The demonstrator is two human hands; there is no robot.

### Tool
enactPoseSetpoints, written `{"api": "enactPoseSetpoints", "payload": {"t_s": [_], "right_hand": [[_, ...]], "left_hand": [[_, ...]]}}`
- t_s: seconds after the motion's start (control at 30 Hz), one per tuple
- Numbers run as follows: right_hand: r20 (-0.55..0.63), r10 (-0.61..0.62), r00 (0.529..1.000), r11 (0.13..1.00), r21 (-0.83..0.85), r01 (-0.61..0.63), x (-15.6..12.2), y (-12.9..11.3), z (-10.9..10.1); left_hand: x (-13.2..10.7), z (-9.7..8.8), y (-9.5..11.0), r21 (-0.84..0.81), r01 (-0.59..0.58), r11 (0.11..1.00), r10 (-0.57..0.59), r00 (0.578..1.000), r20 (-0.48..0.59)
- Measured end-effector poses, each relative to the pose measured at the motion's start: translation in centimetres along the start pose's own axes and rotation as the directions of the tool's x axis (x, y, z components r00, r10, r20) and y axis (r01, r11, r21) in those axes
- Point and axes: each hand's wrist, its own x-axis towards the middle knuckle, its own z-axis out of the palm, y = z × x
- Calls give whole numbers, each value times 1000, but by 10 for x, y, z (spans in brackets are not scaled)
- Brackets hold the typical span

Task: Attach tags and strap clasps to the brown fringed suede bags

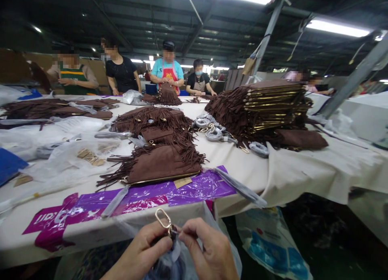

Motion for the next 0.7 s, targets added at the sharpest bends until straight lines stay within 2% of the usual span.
{"api": "enactPoseSetpoints", "payload": {"t_s": [0.13,0.27,0.37,0.53,0.6,0.7], "right_hand": [[132,-149,980,982,-99,162,5,0,-12],[218,-146,965,975,-132,177,8,-2,-17],[259,-90,962,992,-60,109,9,-2,-16],[352,38,935,973,199,-115,11,8,-10],[415,48,909,950,261,-169,7,17,-6],[491,63,869,906,338,-256,-6,33,2]], "left_hand": [[-2,-2,3,181,-51,982,51,999,2],[-4,-2,6,324,-72,943,71,997,14],[-5,0,9,374,-76,924,67,997,37],[-5,3,5,447,-77,891,25,992,120],[-5,6,-7,452,-137,882,51,979,196],[-5,14,-41,492,-250,834,102,946,308]]}}
